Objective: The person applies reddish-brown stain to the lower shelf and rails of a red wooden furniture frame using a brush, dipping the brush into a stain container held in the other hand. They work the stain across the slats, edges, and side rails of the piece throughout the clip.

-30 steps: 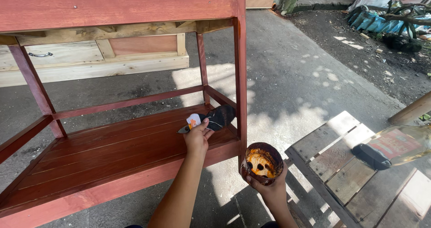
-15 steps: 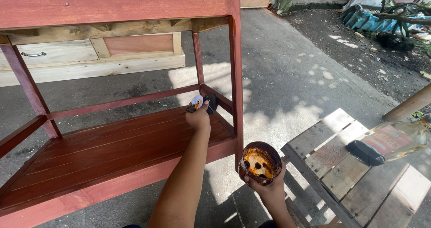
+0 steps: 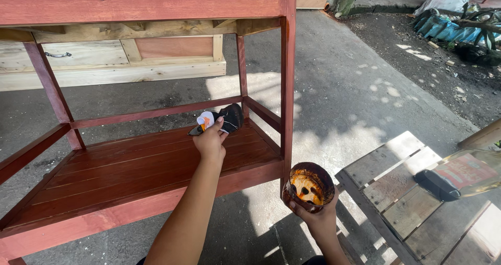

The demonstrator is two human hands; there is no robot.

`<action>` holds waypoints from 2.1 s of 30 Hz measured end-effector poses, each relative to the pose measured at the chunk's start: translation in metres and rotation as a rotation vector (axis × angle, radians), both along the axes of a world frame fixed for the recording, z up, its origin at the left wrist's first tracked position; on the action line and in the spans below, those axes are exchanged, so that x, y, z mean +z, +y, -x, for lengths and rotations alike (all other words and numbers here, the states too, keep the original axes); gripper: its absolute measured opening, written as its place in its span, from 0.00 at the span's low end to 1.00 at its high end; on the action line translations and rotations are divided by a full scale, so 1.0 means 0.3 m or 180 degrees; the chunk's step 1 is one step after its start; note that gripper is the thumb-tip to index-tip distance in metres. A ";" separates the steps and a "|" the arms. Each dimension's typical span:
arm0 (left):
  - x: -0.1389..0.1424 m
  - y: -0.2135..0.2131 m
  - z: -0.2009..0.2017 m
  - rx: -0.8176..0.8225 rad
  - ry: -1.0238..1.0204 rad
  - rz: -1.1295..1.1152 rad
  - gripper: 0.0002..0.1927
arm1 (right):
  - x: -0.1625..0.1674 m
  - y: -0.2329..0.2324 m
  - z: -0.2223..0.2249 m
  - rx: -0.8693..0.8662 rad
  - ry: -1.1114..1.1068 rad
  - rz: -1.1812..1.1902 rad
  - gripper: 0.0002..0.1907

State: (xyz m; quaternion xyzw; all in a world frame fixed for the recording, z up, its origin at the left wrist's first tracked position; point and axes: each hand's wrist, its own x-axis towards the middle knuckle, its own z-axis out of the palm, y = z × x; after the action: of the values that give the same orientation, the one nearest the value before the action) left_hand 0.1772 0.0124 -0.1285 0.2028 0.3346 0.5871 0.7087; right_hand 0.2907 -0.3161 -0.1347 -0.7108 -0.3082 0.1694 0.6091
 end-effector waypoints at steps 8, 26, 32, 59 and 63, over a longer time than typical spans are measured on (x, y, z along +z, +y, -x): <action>-0.075 0.137 -0.133 -0.0146 0.0107 0.0332 0.15 | -0.008 0.002 -0.005 0.0009 -0.0045 -0.0111 0.54; 0.007 0.306 0.212 -0.3272 0.0602 -0.1447 0.25 | 0.240 0.131 -0.088 0.0718 -0.0214 0.0636 0.56; -0.044 0.337 0.052 -0.3242 0.2254 -0.0973 0.12 | 0.341 0.110 -0.179 0.1099 -0.0235 0.1087 0.54; -0.345 0.568 -0.376 -0.2082 0.3355 -0.1307 0.22 | 0.231 0.015 -0.204 0.0786 0.1236 0.1390 0.61; -0.290 0.488 -0.328 -0.2162 0.3193 -0.1594 0.23 | 0.222 0.029 -0.233 0.1249 0.0838 0.1226 0.59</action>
State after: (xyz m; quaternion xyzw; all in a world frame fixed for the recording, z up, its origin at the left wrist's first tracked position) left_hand 0.2757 0.1587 -0.2154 0.7052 0.3951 0.2250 0.5440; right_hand 0.3605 -0.3075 -0.0680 -0.7121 -0.3203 0.4297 0.4535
